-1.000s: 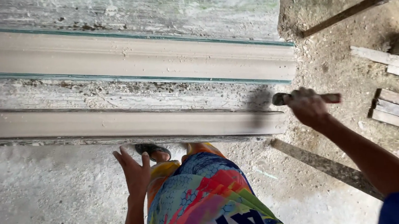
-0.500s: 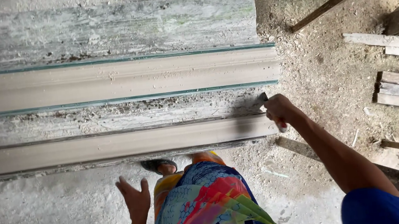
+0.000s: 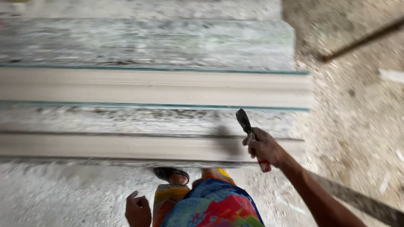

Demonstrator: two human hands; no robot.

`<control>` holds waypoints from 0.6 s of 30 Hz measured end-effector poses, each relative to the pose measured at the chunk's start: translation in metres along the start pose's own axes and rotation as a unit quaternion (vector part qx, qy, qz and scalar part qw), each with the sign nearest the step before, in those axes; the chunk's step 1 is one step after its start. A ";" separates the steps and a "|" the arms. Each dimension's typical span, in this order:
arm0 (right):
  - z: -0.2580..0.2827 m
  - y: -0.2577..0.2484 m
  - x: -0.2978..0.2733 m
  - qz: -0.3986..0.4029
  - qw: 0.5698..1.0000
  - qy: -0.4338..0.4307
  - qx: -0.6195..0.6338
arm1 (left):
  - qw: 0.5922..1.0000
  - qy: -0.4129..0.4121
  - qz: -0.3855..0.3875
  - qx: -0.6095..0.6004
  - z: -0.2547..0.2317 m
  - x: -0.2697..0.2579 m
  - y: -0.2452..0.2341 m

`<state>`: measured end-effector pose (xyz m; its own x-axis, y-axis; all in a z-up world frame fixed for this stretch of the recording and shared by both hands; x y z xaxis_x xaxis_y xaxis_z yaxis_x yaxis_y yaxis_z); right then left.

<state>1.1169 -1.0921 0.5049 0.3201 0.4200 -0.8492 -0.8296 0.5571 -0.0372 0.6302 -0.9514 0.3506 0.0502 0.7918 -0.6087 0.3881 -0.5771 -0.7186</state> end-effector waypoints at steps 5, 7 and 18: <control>0.075 0.147 -0.008 0.022 0.999 0.030 -0.010 | 0.990 0.075 -0.123 -0.010 0.025 0.021 -0.022; 0.072 0.192 0.013 0.043 0.987 -0.034 -0.150 | 0.998 -0.042 -0.038 -0.043 0.039 0.037 -0.028; 0.037 0.411 0.138 0.049 0.970 -0.006 -0.236 | 0.971 -0.197 -0.025 -0.132 0.309 0.136 -0.007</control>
<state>0.8366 -0.7785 0.3917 0.2313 0.4638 -0.8552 -0.9728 0.1246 -0.1955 0.3500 -0.9015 0.1692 -0.3103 0.6500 -0.6937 0.6056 -0.4274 -0.6713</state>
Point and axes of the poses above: each hand's wrist, its own x-axis towards the middle knuckle, its own y-axis out of the palm, z = x × y, the point moved 3 cm from there along x, towards the middle knuckle, and after that the axes turned 14 degrees about x, right-handed, at the moved point
